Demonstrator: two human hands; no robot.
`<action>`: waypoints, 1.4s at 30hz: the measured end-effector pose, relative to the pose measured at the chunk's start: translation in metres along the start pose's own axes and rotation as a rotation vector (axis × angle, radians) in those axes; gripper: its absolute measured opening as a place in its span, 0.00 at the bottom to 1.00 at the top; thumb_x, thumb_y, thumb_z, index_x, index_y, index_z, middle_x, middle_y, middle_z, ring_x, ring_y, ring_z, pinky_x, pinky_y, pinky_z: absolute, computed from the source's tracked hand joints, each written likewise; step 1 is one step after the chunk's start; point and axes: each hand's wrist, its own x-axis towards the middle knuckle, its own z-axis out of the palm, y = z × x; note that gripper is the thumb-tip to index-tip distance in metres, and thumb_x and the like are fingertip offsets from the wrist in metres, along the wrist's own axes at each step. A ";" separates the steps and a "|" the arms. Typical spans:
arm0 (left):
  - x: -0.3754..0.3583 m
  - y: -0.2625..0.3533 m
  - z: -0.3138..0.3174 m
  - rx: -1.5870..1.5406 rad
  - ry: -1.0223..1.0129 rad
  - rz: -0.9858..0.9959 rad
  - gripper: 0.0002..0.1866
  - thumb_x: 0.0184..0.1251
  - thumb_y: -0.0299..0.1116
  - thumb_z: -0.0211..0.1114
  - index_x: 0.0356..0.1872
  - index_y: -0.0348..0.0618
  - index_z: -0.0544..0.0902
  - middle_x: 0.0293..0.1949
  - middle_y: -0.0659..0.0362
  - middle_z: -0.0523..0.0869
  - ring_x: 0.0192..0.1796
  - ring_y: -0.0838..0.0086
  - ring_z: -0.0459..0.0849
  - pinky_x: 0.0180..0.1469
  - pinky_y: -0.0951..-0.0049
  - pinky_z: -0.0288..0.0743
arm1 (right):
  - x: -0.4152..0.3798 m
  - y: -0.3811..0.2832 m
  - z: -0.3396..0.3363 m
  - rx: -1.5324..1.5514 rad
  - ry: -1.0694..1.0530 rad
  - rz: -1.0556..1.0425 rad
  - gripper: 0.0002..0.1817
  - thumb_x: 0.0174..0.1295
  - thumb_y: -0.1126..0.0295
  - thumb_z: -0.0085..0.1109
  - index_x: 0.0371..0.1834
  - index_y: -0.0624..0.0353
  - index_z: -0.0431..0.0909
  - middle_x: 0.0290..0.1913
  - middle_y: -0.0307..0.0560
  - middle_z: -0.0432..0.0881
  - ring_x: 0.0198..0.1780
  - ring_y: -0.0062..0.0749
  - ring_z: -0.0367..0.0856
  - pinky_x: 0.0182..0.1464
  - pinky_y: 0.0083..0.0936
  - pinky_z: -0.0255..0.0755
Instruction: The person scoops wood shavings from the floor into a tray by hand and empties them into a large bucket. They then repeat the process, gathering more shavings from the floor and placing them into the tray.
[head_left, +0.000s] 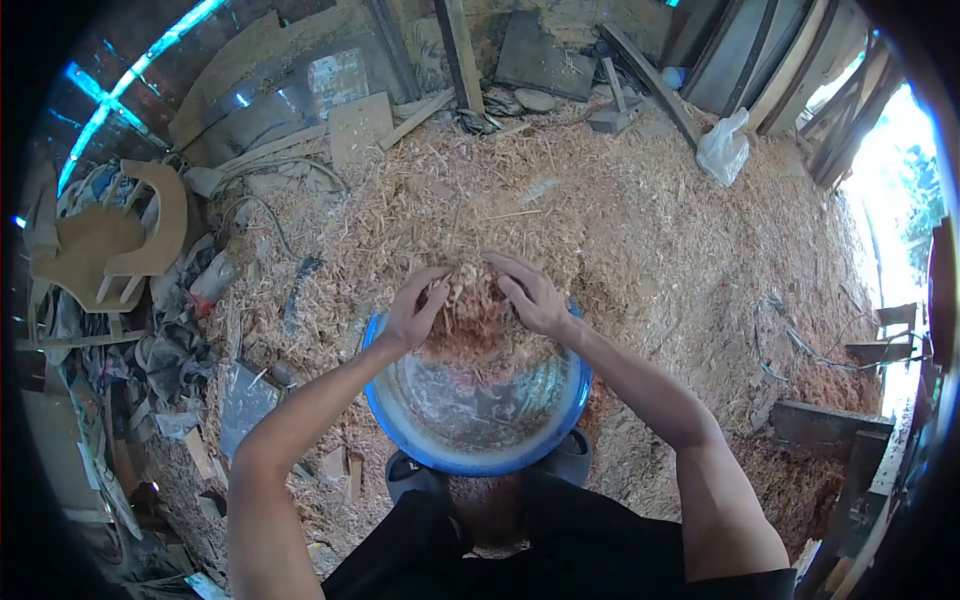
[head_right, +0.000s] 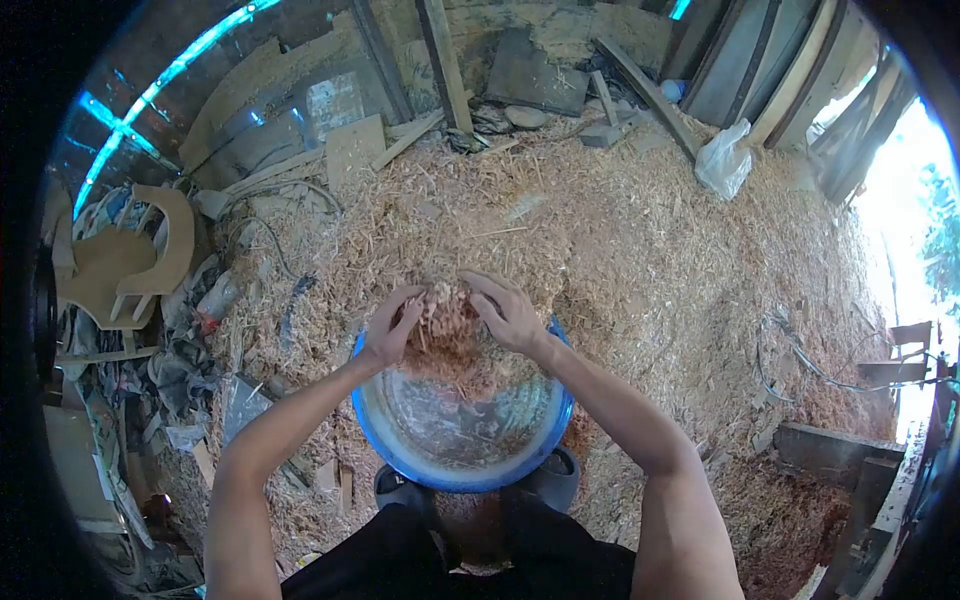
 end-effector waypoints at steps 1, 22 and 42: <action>-0.002 0.000 -0.005 -0.001 0.000 0.001 0.19 0.72 0.41 0.57 0.56 0.40 0.77 0.54 0.50 0.80 0.56 0.64 0.77 0.60 0.69 0.67 | -0.002 -0.001 -0.003 -0.001 0.000 -0.001 0.25 0.71 0.58 0.43 0.64 0.62 0.71 0.65 0.59 0.73 0.65 0.53 0.71 0.67 0.40 0.63; 0.134 0.011 0.000 0.682 0.036 -0.299 0.35 0.73 0.54 0.47 0.72 0.42 0.60 0.73 0.46 0.58 0.77 0.46 0.48 0.73 0.42 0.49 | 0.022 0.105 -0.027 -0.618 0.422 0.629 0.38 0.71 0.44 0.34 0.75 0.60 0.52 0.77 0.64 0.48 0.78 0.60 0.41 0.77 0.49 0.35; 0.154 -0.049 0.043 0.323 -0.094 -0.192 0.37 0.74 0.60 0.37 0.75 0.46 0.57 0.74 0.47 0.58 0.77 0.51 0.50 0.77 0.58 0.46 | 0.066 0.117 -0.013 -0.366 0.463 0.515 0.31 0.72 0.50 0.36 0.71 0.59 0.61 0.73 0.60 0.59 0.75 0.54 0.52 0.75 0.40 0.48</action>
